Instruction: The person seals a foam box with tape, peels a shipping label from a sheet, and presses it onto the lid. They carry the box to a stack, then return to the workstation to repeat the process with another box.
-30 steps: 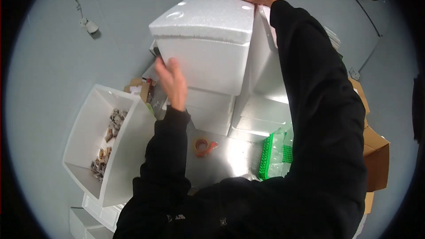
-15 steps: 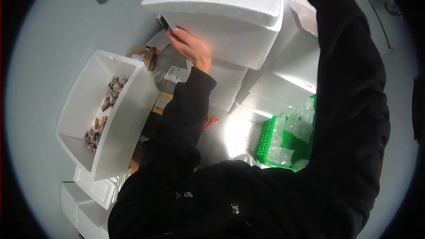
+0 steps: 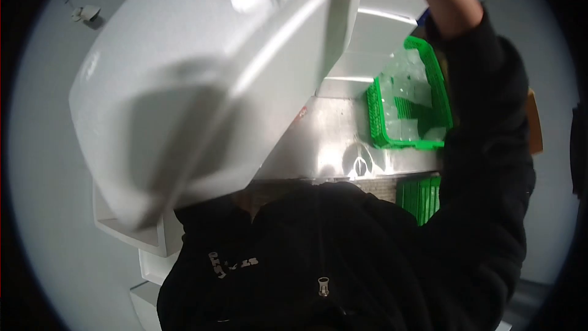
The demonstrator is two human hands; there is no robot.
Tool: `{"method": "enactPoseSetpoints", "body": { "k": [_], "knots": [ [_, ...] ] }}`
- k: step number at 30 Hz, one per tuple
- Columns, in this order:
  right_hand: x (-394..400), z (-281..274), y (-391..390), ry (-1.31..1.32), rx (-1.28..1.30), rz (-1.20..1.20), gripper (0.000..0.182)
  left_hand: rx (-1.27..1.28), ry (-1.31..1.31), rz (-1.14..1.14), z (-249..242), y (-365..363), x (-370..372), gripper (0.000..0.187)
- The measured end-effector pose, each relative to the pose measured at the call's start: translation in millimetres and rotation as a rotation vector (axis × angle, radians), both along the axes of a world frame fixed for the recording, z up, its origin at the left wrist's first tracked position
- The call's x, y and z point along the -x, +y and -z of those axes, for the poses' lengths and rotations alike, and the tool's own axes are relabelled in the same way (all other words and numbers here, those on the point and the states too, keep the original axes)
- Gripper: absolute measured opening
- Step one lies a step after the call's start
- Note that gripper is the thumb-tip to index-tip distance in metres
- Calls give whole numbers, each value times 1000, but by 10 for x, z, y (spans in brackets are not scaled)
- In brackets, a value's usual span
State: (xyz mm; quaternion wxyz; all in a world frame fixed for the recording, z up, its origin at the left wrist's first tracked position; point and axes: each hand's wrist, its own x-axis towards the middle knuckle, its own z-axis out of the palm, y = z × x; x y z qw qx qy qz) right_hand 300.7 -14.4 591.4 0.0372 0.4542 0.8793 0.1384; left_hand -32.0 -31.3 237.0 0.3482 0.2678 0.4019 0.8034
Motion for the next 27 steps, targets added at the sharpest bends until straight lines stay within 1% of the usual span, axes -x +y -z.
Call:
{"method": "enactPoseSetpoints", "body": {
  "k": [3, 4, 5, 8, 9, 10, 11, 12, 13, 14, 16, 17, 18, 21, 23, 26, 27],
  "knots": [
    [-150, 610, -386, 31, 31, 122, 64, 139, -103, 291, 831, -258, -38, 66],
    [-193, 847, -568, 86, 60, 313, 49, 178, -136, 379, 1080, -335, -86, 66],
    [-285, 1109, -666, 110, 68, 386, 49, 207, -164, 466, 1306, -395, -163, 67],
    [-645, 2156, -949, 167, 5, 537, 49, 273, -260, 700, 1877, -576, -429, 68],
    [-546, 2167, -1180, 412, 108, 765, 68, 281, -287, 770, 2035, -636, -535, 68],
    [-626, 2462, -1259, 463, 132, 805, 75, 285, -309, 831, 2181, -690, -634, 69],
    [-749, 2847, -1284, 448, 101, 829, 73, 281, -333, 886, 2300, -703, -742, 69],
    [-793, 3066, -1352, 448, 134, 892, 73, 266, -361, 932, 2376, -681, -871, 69],
    [-910, 3404, -1400, 463, 134, 906, 72, 256, -382, 983, 2485, -669, -988, 70],
    [-973, 3710, -1472, 465, 94, 940, 70, 247, -403, 1026, 2604, -660, -1113, 70],
    [-1077, 4118, -1628, 574, 120, 941, 66, 236, -435, 1081, 2803, -614, -1293, 71],
    [-1084, 4228, -1685, 598, 143, 956, 64, 234, -444, 1094, 2893, -583, -1349, 71],
    [-1143, 4427, -1697, 585, 183, 989, 67, 232, -449, 1108, 2961, -553, -1379, 72],
    [-1151, 4779, -1689, 659, 221, 1089, 74, 241, -427, 1136, 3129, -443, -1377, 73],
    [-1138, 4928, -1701, 709, 281, 1150, 76, 234, -395, 1138, 3240, -358, -1321, 74],
    [-1108, 4972, -1727, 762, 245, 1073, 73, 155, -330, 1060, 3457, -165, -1064, 75],
    [-1265, 5087, -1768, 880, 242, 981, 66, 135, -315, 991, 3468, -128, -930, 75]
  ]
}}
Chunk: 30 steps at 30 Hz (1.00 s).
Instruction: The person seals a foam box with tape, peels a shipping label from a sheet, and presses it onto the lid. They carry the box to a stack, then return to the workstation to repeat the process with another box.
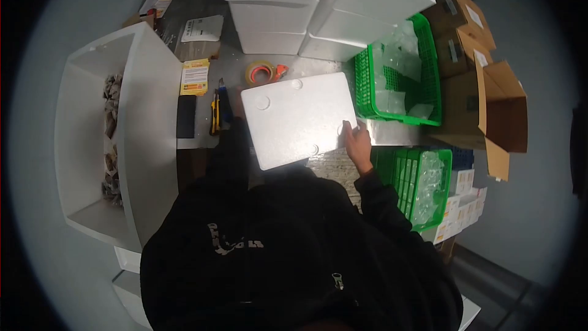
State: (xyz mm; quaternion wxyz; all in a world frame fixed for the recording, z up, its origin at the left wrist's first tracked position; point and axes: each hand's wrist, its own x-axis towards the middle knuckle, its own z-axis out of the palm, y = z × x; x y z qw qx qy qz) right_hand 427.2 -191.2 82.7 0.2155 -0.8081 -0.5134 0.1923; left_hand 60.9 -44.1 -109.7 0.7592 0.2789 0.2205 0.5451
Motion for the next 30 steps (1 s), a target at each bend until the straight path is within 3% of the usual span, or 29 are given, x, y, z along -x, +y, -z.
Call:
{"method": "enactPoseSetpoints", "body": {
  "k": [1, 3, 5, 6, 8, 9, 11, 13, 16, 17, 19, 22, 24, 27, 29, 30],
  "knots": [
    [-141, 2, -109, 131, 3, 28, 64, -32, -4, -67, 34, 45, 135, 75],
    [-378, -11, -449, 396, -10, 94, 60, 47, 73, -318, -574, -64, 270, 75],
    [-690, -2, -1017, 232, 198, -40, 64, 262, 526, -426, -1584, -216, 60, 84],
    [-787, 113, -1368, 239, 287, -31, 68, 232, 618, -430, -1693, -232, -35, 68],
    [-1014, 751, -2162, 366, 518, -67, 79, -45, 1043, -394, -1801, -249, -246, 60],
    [-1163, 1206, -2512, 412, 368, -408, 76, -191, 1250, -373, -1851, -269, -348, 59],
    [-714, 557, -2376, 442, 468, 46, 55, -271, 1479, -444, -1916, -306, -521, 55],
    [-608, 165, -2045, 424, 449, 235, 38, -372, 1636, -443, -1861, -292, -629, 51],
    [-919, 886, -2061, 185, 4, 186, 33, -392, 1652, -448, -1961, -271, -689, 43],
    [-1045, 887, -1970, 118, -46, 184, 31, -410, 1651, -448, -1926, -259, -659, 43],
    [-1412, 1389, -1949, 162, 18, 160, 37, -432, 1693, -438, -1925, -247, -671, 42],
    [-1288, 1560, -1747, 210, 111, 89, 39, -390, 1723, -404, -1962, -180, -685, 44],
    [-1261, 1392, -1633, 369, 293, 50, 35, -451, 1760, -439, -1897, -205, -655, 44],
    [-1384, 1033, -1490, 253, 161, -95, 27, -484, 1770, -454, -1793, -156, -622, 41],
    [-1238, 169, -797, 212, -146, 10, 23, -475, 1776, -441, -1782, -225, -600, 40],
    [-1083, -231, -413, 368, -324, -7, 22, -479, 1778, -437, -1816, -195, -638, 41]
  ]
}}
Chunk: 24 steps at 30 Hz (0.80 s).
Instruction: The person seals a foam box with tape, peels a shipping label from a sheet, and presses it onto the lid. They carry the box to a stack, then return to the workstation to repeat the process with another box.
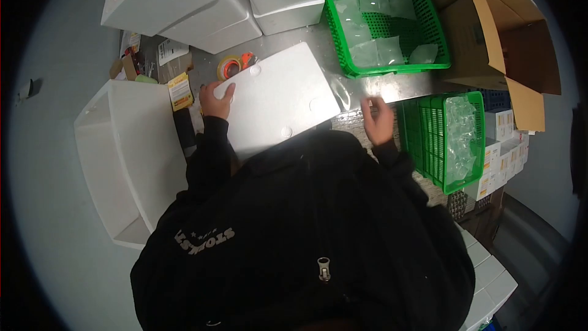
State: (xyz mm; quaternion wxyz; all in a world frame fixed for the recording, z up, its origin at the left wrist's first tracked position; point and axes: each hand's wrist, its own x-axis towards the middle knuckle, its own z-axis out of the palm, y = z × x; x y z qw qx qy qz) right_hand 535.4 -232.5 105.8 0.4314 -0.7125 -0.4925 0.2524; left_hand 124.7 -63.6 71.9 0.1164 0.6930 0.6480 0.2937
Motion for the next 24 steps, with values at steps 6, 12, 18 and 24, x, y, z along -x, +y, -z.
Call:
{"method": "enactPoseSetpoints", "body": {
  "k": [6, 12, 18, 24],
  "knots": [
    [930, -137, 1661, -537, -267, -407, 43, -62, 83, 35, 18, -84, -51, 38],
    [1146, 89, 1749, -611, -46, -462, 47, -5, 273, -15, -99, -224, -208, 34],
    [1160, 50, 1865, -662, 126, -533, 51, 113, 287, -49, -178, -200, -257, 37],
    [1592, -584, 1665, -614, -300, -547, 69, 191, 265, -90, -229, -214, -229, 41]
  ]
}}
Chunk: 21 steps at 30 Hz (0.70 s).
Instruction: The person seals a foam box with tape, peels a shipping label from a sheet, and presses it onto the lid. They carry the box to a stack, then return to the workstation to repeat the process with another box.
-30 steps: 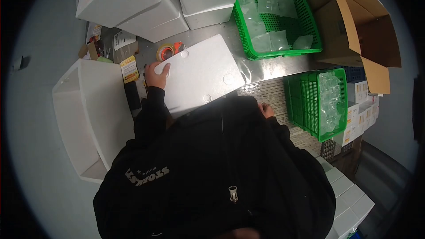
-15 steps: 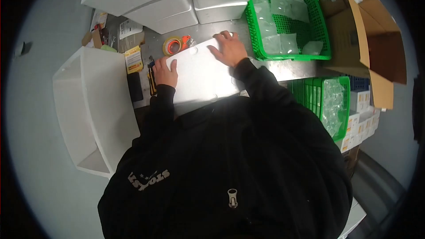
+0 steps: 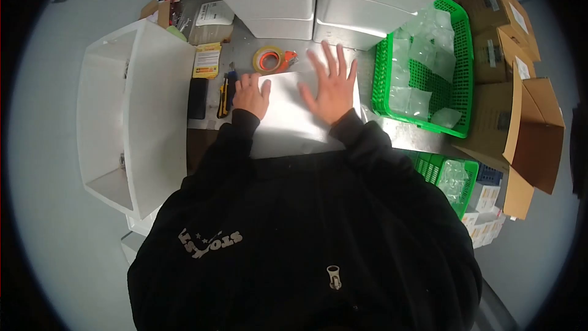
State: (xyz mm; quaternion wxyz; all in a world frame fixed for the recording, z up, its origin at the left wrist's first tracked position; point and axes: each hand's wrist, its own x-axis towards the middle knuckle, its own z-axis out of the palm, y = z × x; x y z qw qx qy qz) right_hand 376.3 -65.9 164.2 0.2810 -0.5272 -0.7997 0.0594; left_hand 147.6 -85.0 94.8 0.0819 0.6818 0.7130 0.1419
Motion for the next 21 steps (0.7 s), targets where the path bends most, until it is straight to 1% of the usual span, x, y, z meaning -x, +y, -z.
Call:
{"method": "enactPoseSetpoints", "body": {
  "k": [1, 3, 4, 7, 8, 10, 11, 15, 16, 18, 19, 20, 21],
  "knots": [
    [51, 152, -83, -139, 56, -13, 71, -28, -6, 4, -8, -10, -20, 42],
    [37, 563, -164, -231, 198, -17, 72, -75, -15, 25, 14, -14, -31, 46],
    [21, 560, -120, -232, 208, -27, 72, -62, -26, -55, 4, -25, -34, 59],
    [9, 501, -85, -215, 239, -23, 72, -311, 45, -34, -524, -178, -218, 70],
    [14, 500, -107, -205, 237, -22, 71, -329, 24, 4, -620, -245, -269, 80],
    [42, 543, -91, -193, 237, -32, 70, -96, 101, 75, -257, -397, -317, 80],
    [32, 563, -110, -187, 243, -37, 70, 29, 142, 103, -225, -471, -357, 80],
    [88, 529, -127, -178, 224, -18, 68, 47, 80, 77, -214, -473, -331, 75],
    [103, 551, -128, -185, 234, -9, 67, 11, 50, 65, -268, -482, -320, 67],
    [134, 583, -104, -195, 244, 7, 66, -164, -298, 33, -156, -455, -124, 58],
    [171, 582, -70, -194, 209, 45, 65, -255, -473, 21, -88, -413, -7, 54],
    [229, 574, 25, -186, 232, 86, 62, -363, -506, -110, -36, -265, 174, 39],
    [304, 582, 134, -179, 260, 134, 60, -385, -555, -300, 28, -87, 387, 21]
  ]
}}
